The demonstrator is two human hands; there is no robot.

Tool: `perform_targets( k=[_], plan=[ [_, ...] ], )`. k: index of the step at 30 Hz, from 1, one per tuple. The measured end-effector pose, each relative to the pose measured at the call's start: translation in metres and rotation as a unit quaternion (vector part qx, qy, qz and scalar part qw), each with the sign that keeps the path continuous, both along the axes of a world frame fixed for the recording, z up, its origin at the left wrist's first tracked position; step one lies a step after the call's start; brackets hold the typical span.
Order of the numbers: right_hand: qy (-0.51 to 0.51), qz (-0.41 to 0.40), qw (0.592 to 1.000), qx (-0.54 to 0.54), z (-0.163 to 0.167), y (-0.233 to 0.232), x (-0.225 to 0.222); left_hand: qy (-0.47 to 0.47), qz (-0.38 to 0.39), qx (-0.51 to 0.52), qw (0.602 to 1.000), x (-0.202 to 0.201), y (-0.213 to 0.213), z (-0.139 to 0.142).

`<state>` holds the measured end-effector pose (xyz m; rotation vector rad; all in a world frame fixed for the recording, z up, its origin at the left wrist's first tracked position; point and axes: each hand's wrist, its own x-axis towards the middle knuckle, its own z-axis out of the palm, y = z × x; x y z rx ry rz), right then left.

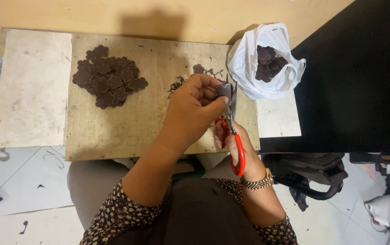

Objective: The person uses red-handled scissors to trim the edges of a dark brown, flower-shaped piece of material. They hold the piece in their left hand and cut with their right hand, placing the finished piece onto a pile on the table.

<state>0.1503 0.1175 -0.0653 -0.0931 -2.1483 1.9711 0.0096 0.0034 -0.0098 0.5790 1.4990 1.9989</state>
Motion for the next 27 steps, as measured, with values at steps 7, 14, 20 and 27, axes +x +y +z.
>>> perform_targets(
  k=[7, 14, 20, 27],
  plan=[
    [0.005, 0.023, 1.000, 0.016, -0.002, 0.001, -0.002, 0.004, -0.019, 0.028, 0.999, 0.001, 0.000, -0.003],
    [0.010, 0.018, 1.000, -0.002, 0.003, -0.003, 0.002, -0.035, -0.044, -0.007, 0.998, 0.003, -0.001, 0.002],
    [0.008, 0.037, 0.999, 0.017, 0.004, 0.004, 0.003, -0.051, -0.078, 0.026, 0.995, -0.002, 0.000, -0.003],
    [0.025, 0.010, 1.000, -0.003, 0.001, -0.002, 0.004, -0.068, -0.127, 0.049, 0.988, -0.003, 0.000, -0.013]
  ],
)
